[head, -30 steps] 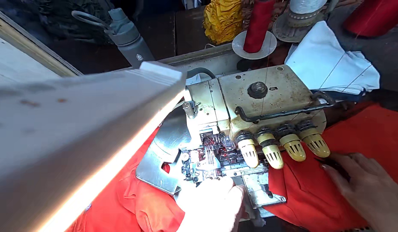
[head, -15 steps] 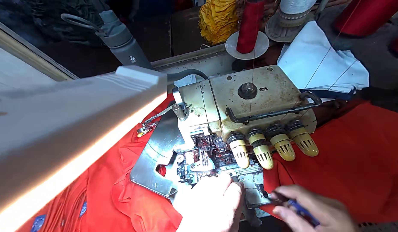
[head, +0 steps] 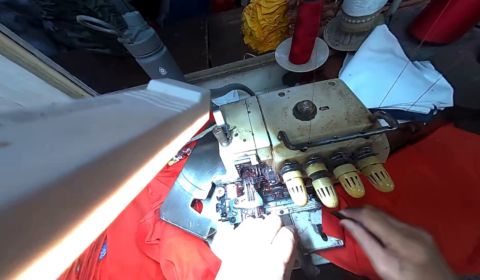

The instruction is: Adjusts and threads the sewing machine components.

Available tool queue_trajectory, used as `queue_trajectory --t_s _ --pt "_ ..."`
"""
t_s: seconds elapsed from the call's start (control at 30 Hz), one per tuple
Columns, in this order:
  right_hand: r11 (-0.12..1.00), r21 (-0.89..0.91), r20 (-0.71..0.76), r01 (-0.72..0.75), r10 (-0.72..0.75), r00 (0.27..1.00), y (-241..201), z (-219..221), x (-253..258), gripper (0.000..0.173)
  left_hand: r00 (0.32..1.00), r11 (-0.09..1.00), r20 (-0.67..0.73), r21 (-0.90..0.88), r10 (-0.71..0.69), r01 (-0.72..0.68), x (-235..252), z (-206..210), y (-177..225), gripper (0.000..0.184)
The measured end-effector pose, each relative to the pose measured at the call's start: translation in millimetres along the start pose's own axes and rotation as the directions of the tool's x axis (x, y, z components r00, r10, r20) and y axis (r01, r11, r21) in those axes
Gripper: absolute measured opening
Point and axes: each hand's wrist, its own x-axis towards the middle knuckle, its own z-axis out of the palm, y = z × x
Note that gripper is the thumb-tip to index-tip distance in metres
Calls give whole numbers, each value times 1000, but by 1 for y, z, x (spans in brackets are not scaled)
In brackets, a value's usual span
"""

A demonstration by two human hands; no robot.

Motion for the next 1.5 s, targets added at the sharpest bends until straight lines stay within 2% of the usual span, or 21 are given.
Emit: queue_trajectory --t_s 0.13,0.2,0.3,0.33,0.4,0.47,0.53,0.6,0.77,0.83,0.87,0.93,1.0,1.07,1.13,1.17,1.2,1.27,1.3,1.4,1.5 --pt "963 -270 -34 10 -20 999 61 -20 -2 31 1000 1000 3 17 16 -16 -2 -2 -1 10" --pt "952 -297 -55 -77 64 996 72 -20 0 27 1000 999 -3 22 30 -30 -2 -2 -2 9" --pt "958 -288 -154 -5 -41 987 97 -7 -3 37 999 999 -3 13 47 -47 -2 -1 -2 10" --pt "972 -229 -177 42 -84 981 88 -5 -3 41 999 999 2 8 50 -50 -3 -1 -2 10" --pt "994 69 -131 80 -70 989 46 -3 -2 36 997 998 11 0 71 -71 -3 1 -1 11" --pt "889 453 -16 70 -70 997 4 7 2 29 995 995 5 -6 98 -97 -1 4 1 11" --pt "716 697 28 29 -68 997 -19 24 5 14 994 994 -23 -15 107 -107 1 5 3 11" --pt "611 792 28 -1 -34 999 -27 36 6 7 993 994 -38 -21 110 -111 1 3 2 10" --pt "553 833 15 13 -46 999 -26 31 5 7 996 995 35 -54 87 -85 -4 -9 -3 10" --pt "585 811 49 -9 -52 997 -14 21 4 7 997 997 19 -20 68 -68 -6 -13 -8 8" --pt "640 768 78 -11 -76 994 -6 16 4 7 998 998 13 -2 60 -60 -7 -15 -11 8" --pt "796 605 197 19 -172 965 8 9 6 11 996 997 45 21 73 -74 -9 -19 -11 10" --pt "826 554 259 104 -289 921 9 5 13 19 981 990 138 14 140 -143 -8 -23 -1 16" --pt "672 718 117 180 -371 921 -6 13 22 38 966 978 156 -42 206 -202 -7 -21 13 22" --pt "463 865 13 194 -407 913 -28 25 29 58 972 975 82 -43 221 -218 -5 -18 21 25" --pt "398 897 -16 192 -405 914 -37 31 32 65 982 981 29 -48 187 -186 -4 -18 21 22" --pt "393 895 -44 211 -392 919 -44 36 34 70 992 990 -11 -64 129 -130 -2 -21 19 18" --pt "496 825 -90 270 -356 930 -50 46 36 76 997 999 -75 -52 8 -12 0 -27 9 9" --pt "550 781 -110 297 -346 932 -51 50 36 73 996 994 -74 -101 -57 49 -1 -30 4 9" --pt "672 642 -194 370 -324 926 -54 62 37 47 975 925 -10 -319 -220 205 -4 -36 -9 13" --pt "722 541 -264 431 -341 902 -57 69 37 23 962 851 16 -461 -274 250 -10 -34 -20 13"
